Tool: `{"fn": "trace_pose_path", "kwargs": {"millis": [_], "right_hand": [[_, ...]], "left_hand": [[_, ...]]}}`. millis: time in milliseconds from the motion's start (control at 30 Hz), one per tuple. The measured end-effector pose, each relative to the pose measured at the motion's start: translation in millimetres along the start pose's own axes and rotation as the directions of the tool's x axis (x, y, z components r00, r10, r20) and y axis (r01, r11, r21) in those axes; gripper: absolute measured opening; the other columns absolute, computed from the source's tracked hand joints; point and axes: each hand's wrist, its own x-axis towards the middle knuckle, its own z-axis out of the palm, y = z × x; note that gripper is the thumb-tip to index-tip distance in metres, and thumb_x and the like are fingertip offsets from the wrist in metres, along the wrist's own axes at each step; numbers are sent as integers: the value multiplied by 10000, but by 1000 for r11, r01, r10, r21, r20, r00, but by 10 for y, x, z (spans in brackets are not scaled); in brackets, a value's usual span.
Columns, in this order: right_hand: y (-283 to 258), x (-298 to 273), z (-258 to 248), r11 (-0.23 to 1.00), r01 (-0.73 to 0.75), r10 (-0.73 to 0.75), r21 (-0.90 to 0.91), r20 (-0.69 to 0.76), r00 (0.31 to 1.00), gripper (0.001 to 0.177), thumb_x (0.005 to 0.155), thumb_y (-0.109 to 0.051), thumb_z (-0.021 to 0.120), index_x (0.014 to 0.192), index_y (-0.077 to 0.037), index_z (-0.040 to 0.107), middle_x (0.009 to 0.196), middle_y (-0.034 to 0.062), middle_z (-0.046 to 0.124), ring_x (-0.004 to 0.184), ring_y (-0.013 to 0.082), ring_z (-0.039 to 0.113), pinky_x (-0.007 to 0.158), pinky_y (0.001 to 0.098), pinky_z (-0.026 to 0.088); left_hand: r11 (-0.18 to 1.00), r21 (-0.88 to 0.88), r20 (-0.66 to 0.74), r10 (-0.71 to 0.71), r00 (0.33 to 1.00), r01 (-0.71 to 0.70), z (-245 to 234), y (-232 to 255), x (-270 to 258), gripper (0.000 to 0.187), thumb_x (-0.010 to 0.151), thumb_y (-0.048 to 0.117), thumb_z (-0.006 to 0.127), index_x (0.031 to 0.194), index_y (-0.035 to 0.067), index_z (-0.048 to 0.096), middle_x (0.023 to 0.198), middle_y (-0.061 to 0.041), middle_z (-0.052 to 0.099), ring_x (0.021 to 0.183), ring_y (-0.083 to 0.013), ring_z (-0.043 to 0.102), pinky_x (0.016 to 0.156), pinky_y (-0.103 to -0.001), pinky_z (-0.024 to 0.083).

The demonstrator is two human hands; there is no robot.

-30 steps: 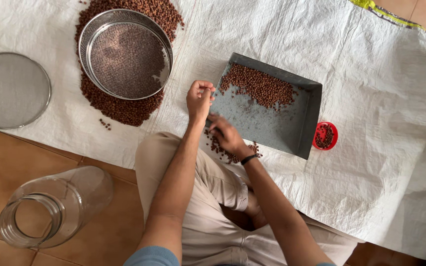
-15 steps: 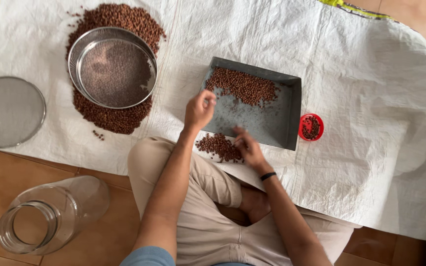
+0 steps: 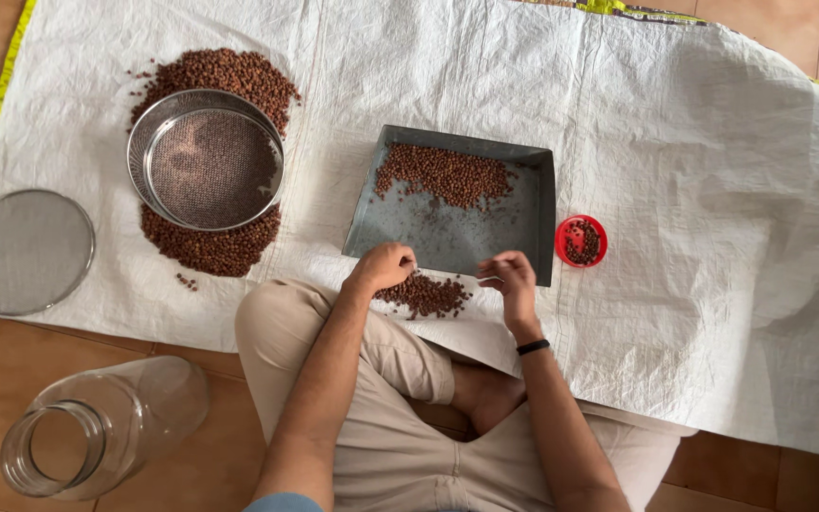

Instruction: The person sits on the floor and sorts brown seeds from a metal tray by hand, picking out specific items and placing them into a small red container. A metal sieve and a glass jar are also present on the white cloth.

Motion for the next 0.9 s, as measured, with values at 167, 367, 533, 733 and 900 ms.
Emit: {"fn": "trace_pose_path", "kwargs": {"millis": [167, 367, 533, 733, 900], "right_hand": [[124, 115, -145, 983, -123, 134, 134, -73, 988, 144, 1028, -83, 475, 1016, -60, 617, 798, 35, 625, 589, 90, 480, 498, 237, 369], [246, 517, 107, 928, -131, 145, -349, 14, 989, 171, 1012, -99, 602, 1155, -42, 676, 726, -44, 520, 596, 63, 418, 498, 236, 324], [-32, 1018, 507, 358, 139, -218, -923, 62, 974, 376, 973, -155, 706, 1342, -106, 655, 611, 94, 527, 525, 194, 490, 511, 361, 388], [-148, 1389, 765, -3, 342, -361, -940, 320, 876, 559, 963, -163, 661, 1505, -109, 537, 769, 152, 703, 602, 347, 650, 482, 460, 485], [-38, 1267, 649, 120, 356, -136, -927, 340, 930, 435, 1005, -123, 586, 1429, -210, 627, 910, 137, 764, 648, 285, 720, 581, 415, 567]], "left_hand": [[985, -166, 18, -37, 999, 39, -117, 34, 101, 109, 942, 177, 674, 1017, 118, 726, 933, -62, 779, 870, -205, 757, 837, -369, 582], [992, 103, -491, 117, 863, -75, -106, -125, 502, 278, 948, 3, 667, 1212, 84, 631, 1278, -134, 663, 1172, -260, 657, 989, -376, 589], [960, 278, -527, 191, 828, -44, -142, -74, 707, 693, 844, 19, 693, 1491, 70, 449, 1588, -210, 356, 1458, -376, 417, 1223, -491, 399], [957, 289, -397, 121, 910, -1, -58, -124, 790, 902, 911, 189, 712, 1605, 12, 164, 1682, -237, 49, 1552, -422, 121, 1269, -542, 206], [952, 222, -349, 277, 895, -208, 83, -152, 842, 885, 855, 70, 735, 1596, 41, 253, 1697, -234, 118, 1563, -378, 197, 1290, -498, 228]]}}
